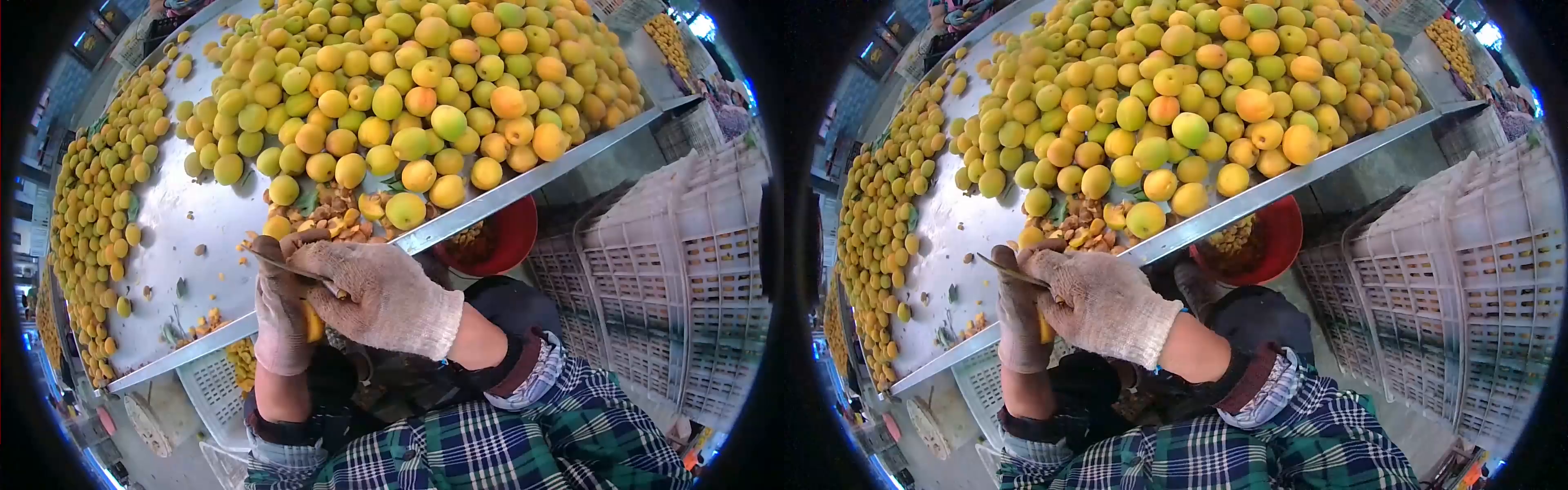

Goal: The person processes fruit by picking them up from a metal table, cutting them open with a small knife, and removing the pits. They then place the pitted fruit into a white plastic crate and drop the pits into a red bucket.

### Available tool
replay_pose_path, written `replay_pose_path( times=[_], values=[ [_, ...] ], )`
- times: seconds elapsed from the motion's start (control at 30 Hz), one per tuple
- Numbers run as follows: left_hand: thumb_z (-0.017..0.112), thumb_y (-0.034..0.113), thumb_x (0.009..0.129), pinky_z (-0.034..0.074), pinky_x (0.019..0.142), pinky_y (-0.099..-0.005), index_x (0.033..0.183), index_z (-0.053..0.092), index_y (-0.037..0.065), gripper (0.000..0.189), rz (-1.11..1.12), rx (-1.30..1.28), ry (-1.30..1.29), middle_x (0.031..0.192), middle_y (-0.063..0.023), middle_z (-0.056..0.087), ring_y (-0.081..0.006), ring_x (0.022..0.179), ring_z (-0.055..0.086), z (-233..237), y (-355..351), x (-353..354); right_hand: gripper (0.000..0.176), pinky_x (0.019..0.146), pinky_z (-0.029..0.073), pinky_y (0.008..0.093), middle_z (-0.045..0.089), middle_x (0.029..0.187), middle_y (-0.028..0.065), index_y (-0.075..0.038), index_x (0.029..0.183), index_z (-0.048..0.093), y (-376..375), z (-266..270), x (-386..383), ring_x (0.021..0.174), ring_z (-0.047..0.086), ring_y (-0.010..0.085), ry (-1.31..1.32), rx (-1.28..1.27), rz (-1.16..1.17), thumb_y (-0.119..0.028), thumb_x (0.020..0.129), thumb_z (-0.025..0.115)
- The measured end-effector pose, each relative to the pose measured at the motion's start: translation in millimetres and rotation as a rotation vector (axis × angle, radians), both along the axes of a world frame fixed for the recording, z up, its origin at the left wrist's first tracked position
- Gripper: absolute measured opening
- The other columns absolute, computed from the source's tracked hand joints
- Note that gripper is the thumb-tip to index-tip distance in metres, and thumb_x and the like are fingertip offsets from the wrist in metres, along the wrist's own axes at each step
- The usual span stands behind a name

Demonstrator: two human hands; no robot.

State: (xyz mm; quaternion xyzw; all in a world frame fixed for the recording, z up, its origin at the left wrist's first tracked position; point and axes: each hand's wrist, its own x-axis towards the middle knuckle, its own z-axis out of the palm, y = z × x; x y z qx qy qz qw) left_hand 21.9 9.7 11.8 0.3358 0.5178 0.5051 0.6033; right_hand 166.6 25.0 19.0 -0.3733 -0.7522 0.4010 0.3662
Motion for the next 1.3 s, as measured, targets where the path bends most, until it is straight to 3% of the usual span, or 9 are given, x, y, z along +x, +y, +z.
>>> replay_pose_path(
  times=[0.33, 0.43, 0.6, 0.7, 0.87, 0.93, 1.0, 1.1, 1.3],
  values=[
    [0.039, 0.064, 0.096, 0.049, 0.085, -0.0314, 0.107, 0.061, -0.004, 0.072, -0.015, -0.072, 0.057, 0.098, -0.011, 0.064, -0.0192, 0.091, 0.062, 5.6, -2.6, -5.9, 0.023, 0.068, 0.051, 0.0464, 0.064, 0.099, 0.018, -0.009, 0.105, 0.057, 3.6, 1.4, 2.3, 0.085, 0.063, 0.0396, -0.096, -0.015, 0.108, -0.012, 0.083, 0.062],
    [0.045, 0.057, 0.098, 0.05, 0.083, -0.0315, 0.112, 0.058, -0.002, 0.063, -0.023, -0.143, -0.168, 0.099, -0.0094, 0.065, -0.019, 0.09, 0.062, 4.6, -1.9, -7.7, 0.022, 0.066, 0.051, 0.046, 0.062, 0.097, 0.0168, -0.008, 0.103, 0.056, 3.1, -8.9, 1.1, 0.083, 0.063, 0.0386, -0.026, 0.131, 0.075, -0.014, 0.083, 0.063],
    [0.059, 0.018, 0.095, 0.052, 0.079, -0.0295, 0.123, 0.047, 0.001, 0.034, 0.077, -0.147, -0.277, 0.1, -0.0095, 0.066, -0.0187, 0.088, 0.064, 9.1, -4.1, -26.1, 0.022, 0.065, 0.052, 0.0439, 0.062, 0.094, 0.016, -0.006, 0.103, 0.054, 5.4, 3.5, 12.6, 0.081, 0.063, 0.0359, -0.409, 0.176, -0.006, -0.016, 0.085, 0.062],
    [0.064, -0.001, 0.087, 0.052, 0.078, -0.0291, 0.128, 0.044, 0.001, 0.045, -0.051, 0.505, 0.906, 0.102, -0.0102, 0.066, -0.0183, 0.088, 0.065, -7.0, -9.0, -22.1, 0.028, 0.064, 0.052, 0.0435, 0.062, 0.093, 0.0153, -0.006, 0.109, 0.055, 7.4, 0.4, 9.4, 0.079, 0.063, 0.0347, -0.405, 0.144, -0.153, -0.016, 0.084, 0.063],
    [0.06, 0.023, 0.095, 0.052, 0.085, -0.0334, 0.137, 0.042, 0.001, 0.051, -0.049, 0.563, 0.928, 0.104, -0.0113, 0.065, -0.0212, 0.091, 0.065, -2.9, -16.4, -14.8, 0.038, 0.062, 0.052, 0.0437, 0.063, 0.094, 0.0119, -0.011, 0.118, 0.056, 9.6, -6.8, -2.5, 0.077, 0.063, 0.0327, 0.025, 0.32, -0.209, -0.015, 0.081, 0.066],
    [0.055, 0.038, 0.098, 0.052, 0.086, -0.0346, 0.133, 0.047, 0.001, 0.052, -0.005, 0.316, 0.599, 0.102, -0.0115, 0.066, -0.022, 0.091, 0.065, 6.1, -15.1, -13.0, 0.037, 0.061, 0.052, 0.0429, 0.063, 0.091, 0.01, -0.013, 0.116, 0.057, 4.9, -5.5, 1.9, 0.077, 0.063, 0.0318, -0.117, 0.304, -0.091, -0.015, 0.08, 0.066],
    [0.049, 0.051, 0.098, 0.053, 0.086, -0.0344, 0.122, 0.056, 0.0, 0.057, 0.071, -0.124, -0.116, 0.1, -0.0112, 0.066, -0.022, 0.091, 0.065, 13.2, -5.8, -13.0, 0.034, 0.059, 0.052, 0.0403, 0.06, 0.086, 0.0068, -0.016, 0.11, 0.059, 0.7, 1.6, 4.8, 0.074, 0.063, 0.0303, -0.224, 0.284, 0.002, -0.015, 0.078, 0.067],
    [0.049, 0.055, 0.096, 0.053, 0.083, -0.0323, 0.108, 0.062, 0.0, 0.058, 0.003, -0.237, -0.309, 0.097, -0.0107, 0.067, -0.0223, 0.09, 0.065, 1.1, -0.4, -19.2, 0.031, 0.057, 0.052, 0.0396, 0.058, 0.083, 0.0062, -0.016, 0.104, 0.058, -0.2, -1.3, 3.4, 0.073, 0.063, 0.03, -0.275, 0.344, 0.027, -0.013, 0.075, 0.068],
    [0.053, 0.056, 0.094, 0.052, 0.08, -0.032, 0.111, 0.061, 0.003, 0.057, -0.039, -0.225, -0.147, 0.096, -0.0087, 0.066, -0.0201, 0.09, 0.065, -2.0, -1.5, -17.2, 0.022, 0.056, 0.051, 0.0407, 0.057, 0.082, 0.0065, -0.014, 0.094, 0.057, 1.0, -2.1, 5.3, 0.073, 0.063, 0.0296, -0.247, 0.334, 0.013, -0.012, 0.074, 0.067]
  ],
)
